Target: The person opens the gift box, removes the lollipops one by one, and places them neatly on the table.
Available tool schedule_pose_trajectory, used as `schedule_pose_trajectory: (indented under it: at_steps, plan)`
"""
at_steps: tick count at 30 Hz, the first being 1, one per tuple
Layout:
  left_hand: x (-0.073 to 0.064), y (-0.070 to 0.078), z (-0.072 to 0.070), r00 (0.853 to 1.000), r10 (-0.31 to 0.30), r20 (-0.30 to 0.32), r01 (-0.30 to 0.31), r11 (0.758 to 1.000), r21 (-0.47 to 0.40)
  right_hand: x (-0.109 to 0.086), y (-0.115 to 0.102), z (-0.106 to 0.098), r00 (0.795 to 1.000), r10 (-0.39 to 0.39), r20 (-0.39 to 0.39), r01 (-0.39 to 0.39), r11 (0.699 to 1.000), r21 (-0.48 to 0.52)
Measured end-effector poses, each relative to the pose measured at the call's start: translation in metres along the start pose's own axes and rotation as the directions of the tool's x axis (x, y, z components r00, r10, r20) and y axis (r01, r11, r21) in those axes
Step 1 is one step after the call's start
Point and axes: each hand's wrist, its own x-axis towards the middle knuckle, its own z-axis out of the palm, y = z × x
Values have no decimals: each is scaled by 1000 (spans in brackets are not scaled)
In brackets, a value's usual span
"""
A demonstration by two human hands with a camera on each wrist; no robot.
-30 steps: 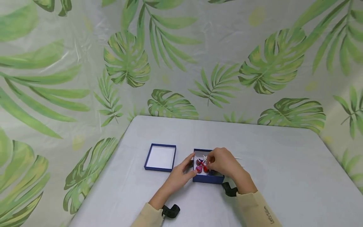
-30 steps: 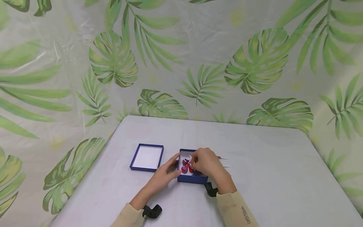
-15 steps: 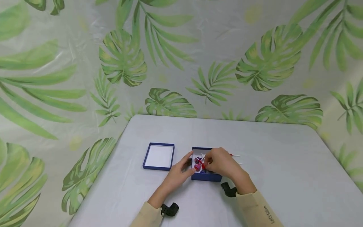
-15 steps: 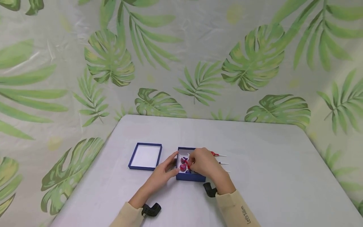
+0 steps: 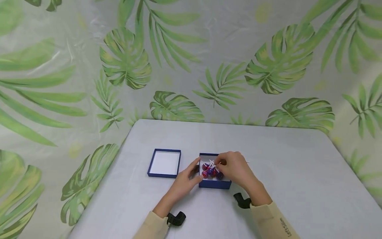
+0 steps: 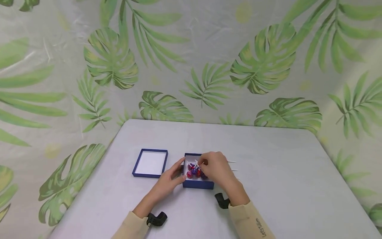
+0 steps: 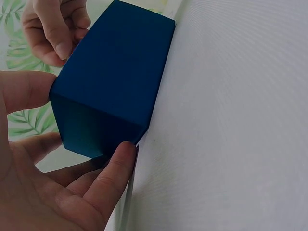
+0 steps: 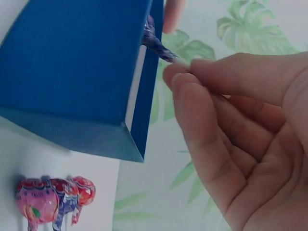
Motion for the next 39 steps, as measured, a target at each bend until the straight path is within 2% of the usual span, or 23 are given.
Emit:
schedule_pose_trajectory:
  at_steps: [8,12,25,39]
  plan:
    - [0,0,1,1000,-11,-1,11,1000,7,-9,3,-13,992,19,-121,-13,999,47]
    - [1,0,1,1000,-6,-4,6,1000,10,-11,8,-18,989,44,-145,-35,998,61]
    - [2,-1,4,1000,-4,-17,4,1000,9,-30,22,-39,981,106,-165,-86,989,123]
    - [3,-3,5,999,13,-38,-14,1000,-20,-45,41,-52,970,148,-190,-128,985,113]
